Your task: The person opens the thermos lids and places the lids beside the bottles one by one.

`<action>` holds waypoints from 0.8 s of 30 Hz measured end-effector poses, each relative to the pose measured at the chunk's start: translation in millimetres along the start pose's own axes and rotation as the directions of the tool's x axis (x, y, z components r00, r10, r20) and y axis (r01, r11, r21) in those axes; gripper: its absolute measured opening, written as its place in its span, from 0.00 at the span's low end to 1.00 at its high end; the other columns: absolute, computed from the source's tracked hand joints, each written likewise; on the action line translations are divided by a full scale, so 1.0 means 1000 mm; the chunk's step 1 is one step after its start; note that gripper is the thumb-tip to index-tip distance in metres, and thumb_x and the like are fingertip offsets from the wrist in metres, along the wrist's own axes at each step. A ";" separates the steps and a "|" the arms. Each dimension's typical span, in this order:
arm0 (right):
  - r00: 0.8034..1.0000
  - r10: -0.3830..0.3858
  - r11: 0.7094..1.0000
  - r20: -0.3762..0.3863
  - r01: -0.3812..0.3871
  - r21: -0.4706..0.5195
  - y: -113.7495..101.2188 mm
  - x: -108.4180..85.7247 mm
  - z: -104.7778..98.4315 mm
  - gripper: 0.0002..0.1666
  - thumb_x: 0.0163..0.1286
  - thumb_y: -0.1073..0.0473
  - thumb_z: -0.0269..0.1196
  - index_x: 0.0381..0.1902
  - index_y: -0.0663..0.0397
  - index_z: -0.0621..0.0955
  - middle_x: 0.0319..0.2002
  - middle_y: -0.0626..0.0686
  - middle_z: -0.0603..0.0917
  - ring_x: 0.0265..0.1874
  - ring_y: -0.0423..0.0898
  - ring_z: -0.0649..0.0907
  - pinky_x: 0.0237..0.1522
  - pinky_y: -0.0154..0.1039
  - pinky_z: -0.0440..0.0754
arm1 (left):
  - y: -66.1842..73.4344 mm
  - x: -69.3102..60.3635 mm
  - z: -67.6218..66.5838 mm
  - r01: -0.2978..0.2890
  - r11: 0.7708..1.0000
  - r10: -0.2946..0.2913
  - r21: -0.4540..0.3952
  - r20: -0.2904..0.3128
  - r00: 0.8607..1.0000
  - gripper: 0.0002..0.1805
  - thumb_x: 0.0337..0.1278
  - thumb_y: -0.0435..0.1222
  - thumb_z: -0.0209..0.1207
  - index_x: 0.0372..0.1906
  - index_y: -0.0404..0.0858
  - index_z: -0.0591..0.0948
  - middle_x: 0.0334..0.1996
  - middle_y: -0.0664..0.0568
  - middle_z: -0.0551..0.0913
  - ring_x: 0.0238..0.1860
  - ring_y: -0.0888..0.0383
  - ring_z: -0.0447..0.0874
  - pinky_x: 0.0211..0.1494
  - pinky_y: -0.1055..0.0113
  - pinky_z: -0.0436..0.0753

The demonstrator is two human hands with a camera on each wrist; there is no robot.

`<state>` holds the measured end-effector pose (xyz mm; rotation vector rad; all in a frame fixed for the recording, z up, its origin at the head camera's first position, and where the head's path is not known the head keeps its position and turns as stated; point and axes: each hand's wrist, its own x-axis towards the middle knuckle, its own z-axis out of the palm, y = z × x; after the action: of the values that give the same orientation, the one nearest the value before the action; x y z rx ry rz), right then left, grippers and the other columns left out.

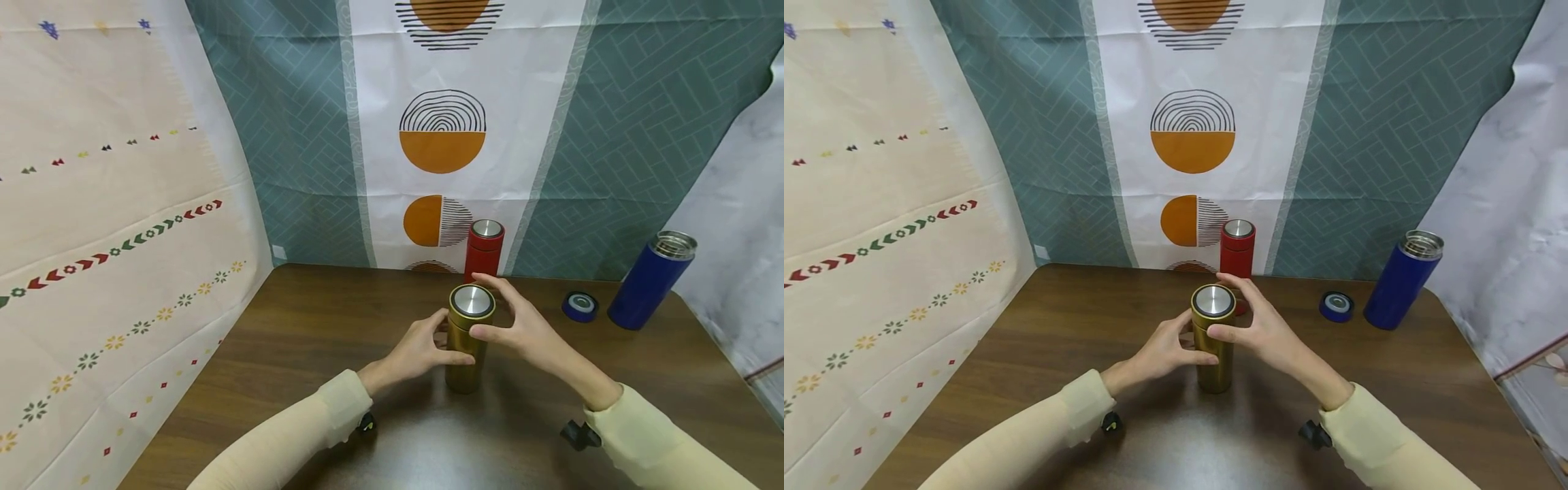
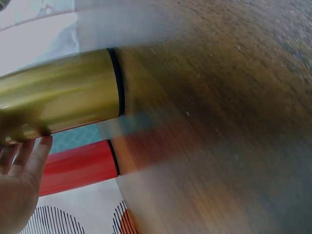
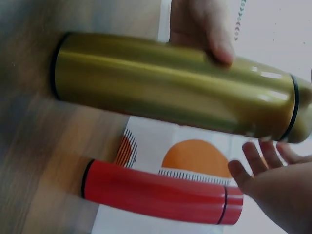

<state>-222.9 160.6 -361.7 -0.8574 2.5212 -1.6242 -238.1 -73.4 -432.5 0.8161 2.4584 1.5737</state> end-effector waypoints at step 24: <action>0.989 -0.036 0.996 0.141 0.024 0.089 0.002 0.007 -0.014 0.37 0.74 0.57 0.67 0.77 0.45 0.68 0.71 0.52 0.74 0.69 0.57 0.72 0.66 0.67 0.71 | -0.001 0.000 0.000 0.010 1.000 -0.010 0.006 -0.007 1.000 0.39 0.54 0.45 0.78 0.69 0.45 0.73 0.61 0.56 0.82 0.61 0.56 0.83 0.58 0.64 0.84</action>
<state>-233.5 169.7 -355.3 -0.9691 2.3356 -1.6056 -238.2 -73.5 -433.0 0.7986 2.4694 1.5696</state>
